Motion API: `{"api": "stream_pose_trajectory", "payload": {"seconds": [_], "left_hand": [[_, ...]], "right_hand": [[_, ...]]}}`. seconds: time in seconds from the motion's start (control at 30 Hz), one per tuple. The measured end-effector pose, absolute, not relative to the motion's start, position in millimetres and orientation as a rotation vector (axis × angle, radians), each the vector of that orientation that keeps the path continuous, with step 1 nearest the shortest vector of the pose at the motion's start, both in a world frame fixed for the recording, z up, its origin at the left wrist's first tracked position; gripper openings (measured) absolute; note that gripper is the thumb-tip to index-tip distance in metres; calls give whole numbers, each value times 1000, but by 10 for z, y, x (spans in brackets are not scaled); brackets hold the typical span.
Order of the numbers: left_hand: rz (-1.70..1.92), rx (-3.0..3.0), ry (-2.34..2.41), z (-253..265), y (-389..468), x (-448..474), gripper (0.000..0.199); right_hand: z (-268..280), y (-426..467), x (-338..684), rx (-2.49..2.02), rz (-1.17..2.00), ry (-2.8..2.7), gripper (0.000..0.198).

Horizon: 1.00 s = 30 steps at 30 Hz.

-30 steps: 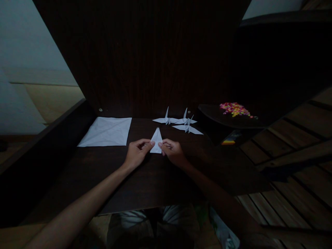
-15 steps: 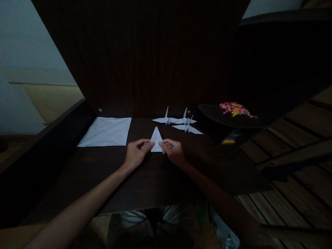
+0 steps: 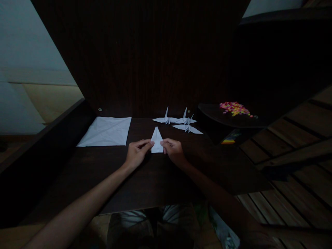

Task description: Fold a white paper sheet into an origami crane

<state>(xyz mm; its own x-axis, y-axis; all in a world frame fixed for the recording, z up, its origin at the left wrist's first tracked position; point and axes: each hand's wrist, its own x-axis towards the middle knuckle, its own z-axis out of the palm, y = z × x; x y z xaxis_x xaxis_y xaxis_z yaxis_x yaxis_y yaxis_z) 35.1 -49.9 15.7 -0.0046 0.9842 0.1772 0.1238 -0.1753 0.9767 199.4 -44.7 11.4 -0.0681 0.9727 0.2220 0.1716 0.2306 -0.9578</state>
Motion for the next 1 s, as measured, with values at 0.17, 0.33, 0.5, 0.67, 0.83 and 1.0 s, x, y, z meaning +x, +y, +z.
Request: {"api": "stream_pose_trajectory", "payload": {"seconds": [0.17,0.33,0.5,0.67,0.83,1.0], "left_hand": [[1294,1402,1141,206,-511,356,31],[1287,1398,1118,190,-515,347,29],[1293,1395,1190,128,-490,342,32],[1277,1448,1243,144,-489,339,29],[1303,1535,1162,219,-526,347,25],[1319,1569,1200,210,-528,360,25]], "right_hand": [[121,-454,1999,-1106,1004,-1431,26],[151,-486,2008,-1119,1010,-1396,26],[151,-496,2003,-1115,961,-1394,22],[134,-499,1994,-1102,924,-1443,24],[129,-501,1987,-1127,936,-1427,24],[93,-502,1977,-1134,872,-1472,26]]}}
